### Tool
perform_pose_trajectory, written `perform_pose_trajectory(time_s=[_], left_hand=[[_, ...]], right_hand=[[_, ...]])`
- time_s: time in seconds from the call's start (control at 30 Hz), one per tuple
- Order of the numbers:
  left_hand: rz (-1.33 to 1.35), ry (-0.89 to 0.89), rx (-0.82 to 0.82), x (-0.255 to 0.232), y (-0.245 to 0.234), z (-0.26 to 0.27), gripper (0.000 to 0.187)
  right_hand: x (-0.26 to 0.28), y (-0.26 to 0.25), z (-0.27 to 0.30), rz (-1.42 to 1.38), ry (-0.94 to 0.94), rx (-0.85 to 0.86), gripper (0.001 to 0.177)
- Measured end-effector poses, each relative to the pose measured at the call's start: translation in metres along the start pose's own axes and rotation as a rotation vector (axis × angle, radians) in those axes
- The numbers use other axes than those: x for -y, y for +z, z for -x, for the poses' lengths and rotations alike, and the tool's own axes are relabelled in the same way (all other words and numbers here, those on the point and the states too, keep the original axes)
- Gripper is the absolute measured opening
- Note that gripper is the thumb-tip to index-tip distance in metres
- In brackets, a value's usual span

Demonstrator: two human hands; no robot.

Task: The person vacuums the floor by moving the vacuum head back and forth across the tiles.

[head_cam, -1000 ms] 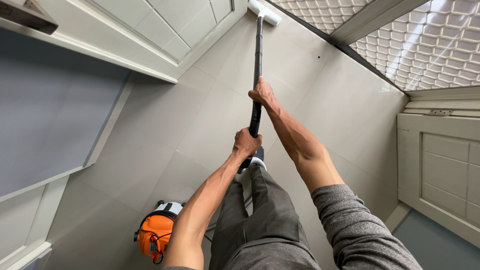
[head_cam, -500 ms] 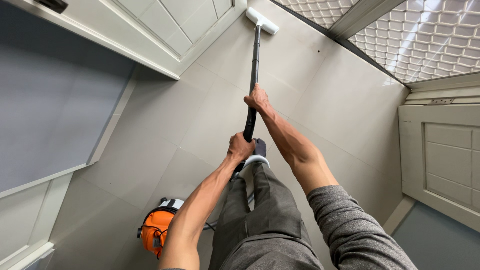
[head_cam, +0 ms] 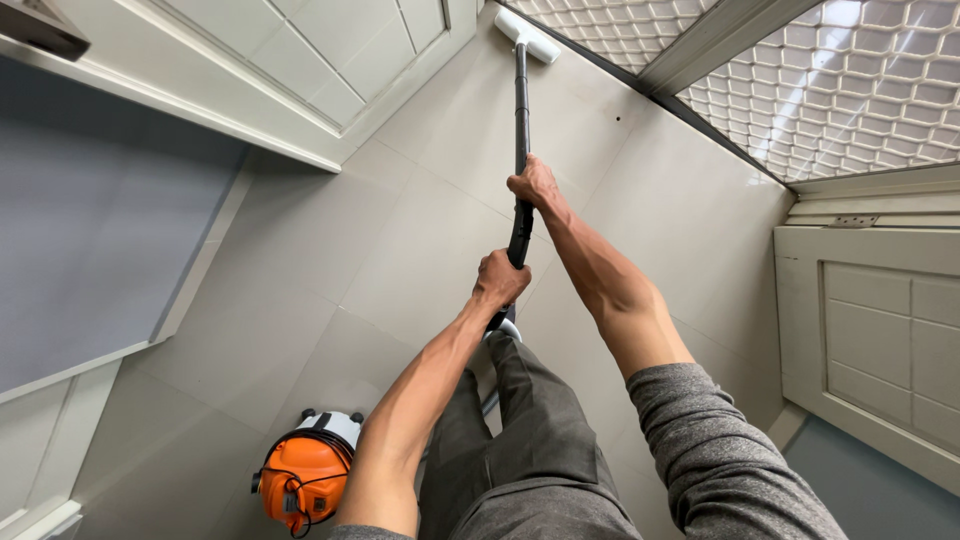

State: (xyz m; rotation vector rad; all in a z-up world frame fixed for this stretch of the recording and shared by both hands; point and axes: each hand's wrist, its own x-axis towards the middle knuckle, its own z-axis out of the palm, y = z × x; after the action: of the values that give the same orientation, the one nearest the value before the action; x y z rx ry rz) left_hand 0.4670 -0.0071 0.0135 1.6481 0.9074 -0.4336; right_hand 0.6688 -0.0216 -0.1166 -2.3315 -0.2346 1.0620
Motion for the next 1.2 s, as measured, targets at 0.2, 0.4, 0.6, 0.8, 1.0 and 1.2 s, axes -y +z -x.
perform_pose_trajectory(time_s=[0.2,0.4,0.6,0.8,1.0,1.2], left_hand=[[-0.066,0.079,-0.06,0.021,0.009,0.006,0.016],[-0.072,0.011,-0.043,0.056,0.003,0.035,0.017],[-0.101,0.033,-0.044,0.108,0.002,0.084,0.018],[-0.142,0.085,-0.061,0.159,0.01,0.139,0.019],[-0.148,0.057,-0.051,0.175,0.036,0.16,0.02],[-0.086,0.097,-0.062,0.149,0.079,0.132,0.019]], right_hand=[[-0.009,0.008,0.012,0.021,0.001,-0.003,0.061],[-0.025,0.048,0.034,0.031,-0.032,-0.009,0.056],[-0.051,0.098,0.08,0.058,-0.033,-0.034,0.053],[-0.081,0.142,0.139,0.055,-0.044,-0.072,0.058],[-0.101,0.143,0.17,0.024,0.018,-0.029,0.072],[-0.128,0.103,0.141,0.113,-0.095,-0.103,0.081]])
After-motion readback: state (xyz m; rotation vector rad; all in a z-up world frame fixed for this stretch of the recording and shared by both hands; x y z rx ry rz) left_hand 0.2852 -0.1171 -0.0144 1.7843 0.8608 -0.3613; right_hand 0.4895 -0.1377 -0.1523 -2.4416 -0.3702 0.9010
